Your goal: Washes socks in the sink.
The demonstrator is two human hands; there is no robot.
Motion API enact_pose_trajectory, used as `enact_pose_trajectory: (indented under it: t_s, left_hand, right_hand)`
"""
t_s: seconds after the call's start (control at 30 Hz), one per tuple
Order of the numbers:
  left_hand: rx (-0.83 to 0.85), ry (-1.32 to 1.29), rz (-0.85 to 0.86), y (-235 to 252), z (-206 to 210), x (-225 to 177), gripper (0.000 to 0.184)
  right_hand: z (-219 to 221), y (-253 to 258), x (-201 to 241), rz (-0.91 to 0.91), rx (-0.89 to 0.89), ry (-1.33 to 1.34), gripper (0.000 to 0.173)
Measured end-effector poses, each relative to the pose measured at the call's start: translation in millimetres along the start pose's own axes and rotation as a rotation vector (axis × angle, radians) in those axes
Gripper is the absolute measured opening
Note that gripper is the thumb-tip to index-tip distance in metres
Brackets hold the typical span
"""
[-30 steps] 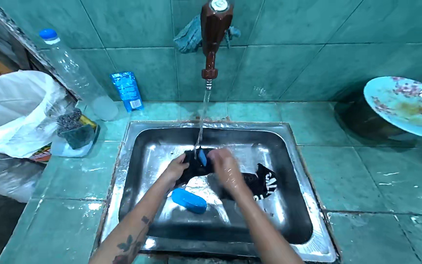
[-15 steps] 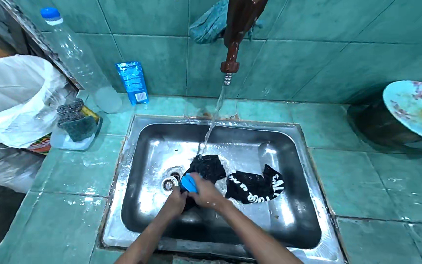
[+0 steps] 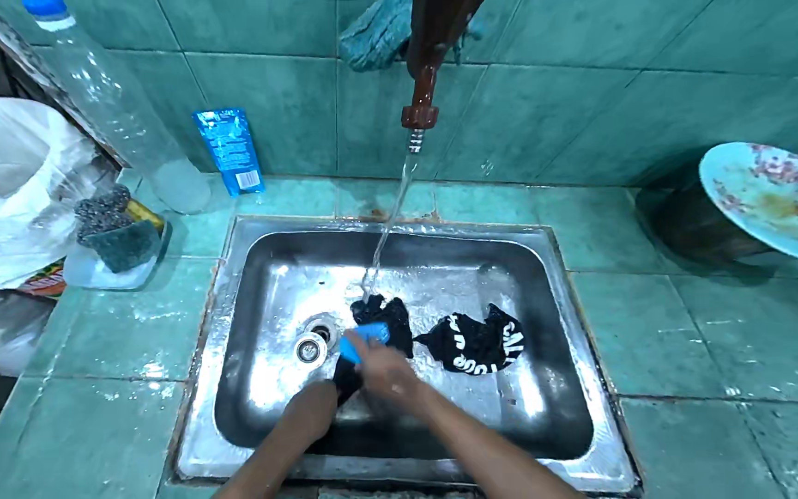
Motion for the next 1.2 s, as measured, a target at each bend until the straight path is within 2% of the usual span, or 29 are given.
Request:
enact_pose_trajectory:
  t_s: [0.1, 0.17, 0.23, 0.3, 0.33, 0.4, 0.5, 0.57, 0.63, 0.7, 0.77, 0.83, 0.93, 1.0, 1.1, 1.2]
  left_hand:
    - [0.029, 0.047, -0.040, -4.2, -1.5, 0.7, 0.044]
    - [0.013, 0.037, -0.061, -2.3, -2.3, -3.9, 0.044]
    - [-0.002, 0.016, -0.077, -0.2, -5.2, -5.9, 0.044]
    - [-0.008, 0.000, -0.091, 2.0, -4.2, -3.6, 0.037]
    - [-0.002, 0.011, -0.092, 2.6, -3.7, -1.8, 0.035]
    - [0.043, 0.056, -0.075, 0.7, -3.7, 3.9, 0.036]
    - [0.041, 0.061, -0.061, -1.0, 0.8, 12.3, 0.042]
    - [0.017, 0.053, -0.069, -0.8, 1.3, 11.2, 0.043]
    - [-0.002, 0.041, -0.072, -0.2, 0.8, 7.8, 0.041]
    - [-0.012, 0.033, -0.092, 0.0, 0.6, 7.5, 0.036]
    - [-0.006, 0.046, -0.098, 0.3, 1.8, 11.1, 0.035]
    - [0.042, 0.094, -0.084, -2.4, -0.3, 19.8, 0.039]
    - [0.081, 0.149, -0.111, -7.6, 0.5, 36.3, 0.045]
    - [0.074, 0.169, -0.133, -11.3, -0.4, 36.5, 0.046]
    - [-0.016, 0.178, -0.136, -22.2, -10.3, 11.5, 0.043]
    - [-0.217, 0.149, 0.027, -14.8, -20.4, -29.6, 0.054]
  right_hand:
    - [-55.3, 23.9, -66.0, 0.184, -0.165, 0.001, 0.074]
    - [-75.4, 20.5, -76.7, 0.259, -0.253, 0.033, 0.075]
    - [-53.4, 0.2, -34.4, 0.178, -0.214, 0.080, 0.076]
    - [-1.7, -18.1, 18.4, 0.022, -0.008, 0.066, 0.075]
    - [11.7, -19.8, 27.5, -0.012, 0.066, 0.036, 0.075]
    - [3.8, -2.7, -0.3, 0.054, 0.040, 0.014, 0.072]
    - [-60.4, 22.5, -83.7, 0.261, -0.185, -0.001, 0.073]
    - [-86.6, 21.3, -100.4, 0.311, -0.276, 0.020, 0.073]
    - [-69.8, 0.5, -60.2, 0.198, -0.275, 0.054, 0.072]
    - [-18.7, -17.1, 1.8, 0.010, -0.052, 0.057, 0.072]
    - [9.7, -17.5, 22.3, -0.076, 0.087, 0.028, 0.072]
    - [-8.7, 4.5, -17.4, 0.023, 0.011, 0.038, 0.071]
    - [-74.7, 31.7, -110.5, 0.220, -0.226, 0.011, 0.069]
    - [-107.7, 39.0, -150.9, 0.273, -0.293, 0.075, 0.072]
    - [-132.6, 25.2, -159.4, 0.245, -0.388, 0.156, 0.069]
    - [-117.0, 6.0, -137.1, 0.191, -0.422, -0.007, 0.045]
Point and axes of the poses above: each hand's wrist, its own y-axis towards the middle knuckle, its own z-axis out of the palm, x = y × z, the point moved 4 cm from there along y, towards the middle knuckle, and after that the axes turned 5 degrees about -y, right-handed, at the moved point
